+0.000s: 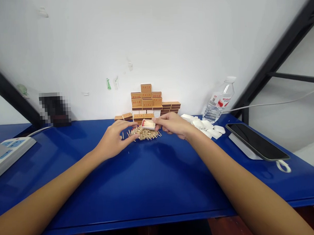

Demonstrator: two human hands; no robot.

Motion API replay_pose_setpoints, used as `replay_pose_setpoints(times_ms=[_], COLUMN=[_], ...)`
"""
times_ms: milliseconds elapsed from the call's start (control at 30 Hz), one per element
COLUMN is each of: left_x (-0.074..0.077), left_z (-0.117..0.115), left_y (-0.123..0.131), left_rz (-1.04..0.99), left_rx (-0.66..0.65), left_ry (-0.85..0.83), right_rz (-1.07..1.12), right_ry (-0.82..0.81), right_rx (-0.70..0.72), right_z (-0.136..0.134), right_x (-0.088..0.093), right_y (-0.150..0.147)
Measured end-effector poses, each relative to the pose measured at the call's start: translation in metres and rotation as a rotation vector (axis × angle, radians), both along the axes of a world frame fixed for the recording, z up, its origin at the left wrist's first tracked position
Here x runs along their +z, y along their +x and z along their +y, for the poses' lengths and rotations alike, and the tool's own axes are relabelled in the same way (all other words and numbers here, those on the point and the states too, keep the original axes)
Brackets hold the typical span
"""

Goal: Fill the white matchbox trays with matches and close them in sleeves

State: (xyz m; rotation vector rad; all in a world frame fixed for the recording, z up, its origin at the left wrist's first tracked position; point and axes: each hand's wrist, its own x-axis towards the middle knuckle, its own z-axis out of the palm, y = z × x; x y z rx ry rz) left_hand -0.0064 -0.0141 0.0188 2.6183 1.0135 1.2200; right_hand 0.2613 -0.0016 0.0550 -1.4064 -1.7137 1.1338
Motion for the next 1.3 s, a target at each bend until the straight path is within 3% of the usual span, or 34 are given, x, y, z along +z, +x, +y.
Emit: replay_pose_setpoints(times_ms=[133,200,433,567,800,1067,1167,1267,1300], left_x=[0.003,0.003,0.002,0.002,0.001,0.001,0.001,0.0,0.0], left_z=[0.0,0.001,0.004,0.004,0.005,0.008,0.009,0.01,0.011], left_y=[-0.002,-0.003,-0.005,-0.005,-0.006,-0.007,-0.009,-0.01,-0.011], left_rz=[0.024,0.04,0.038,0.04,0.032,0.01,0.003,0.009,0.013], left_rx=[0.033,0.046,0.082,0.08,0.076,0.115,0.138,0.147,0.147], left_ry=[0.096,0.135,0.167,0.168,0.189,0.201,0.184,0.167,0.162], right_rz=[-0.277,-0.434,-0.905,-0.941,-0.786,-0.729,-0.903,-1.073,-1.095], right_ry=[0.18,0.27,0.65,0.826,0.915,0.851,0.61,0.262,0.232], right_rx=[-0.29,-0.358,-0.238,-0.163,-0.25,-0.583,-0.636,-0.518,-0.494], right_z=[0.01,0.013,0.002,-0.003,0.002,0.011,0.019,0.029,0.031], right_x=[-0.001,-0.007,-0.022,-0.018,-0.012,0.005,0.007,0.002,0.0], right_y=[0.022,0.025,0.0,0.0,0.016,0.054,0.083,0.115,0.124])
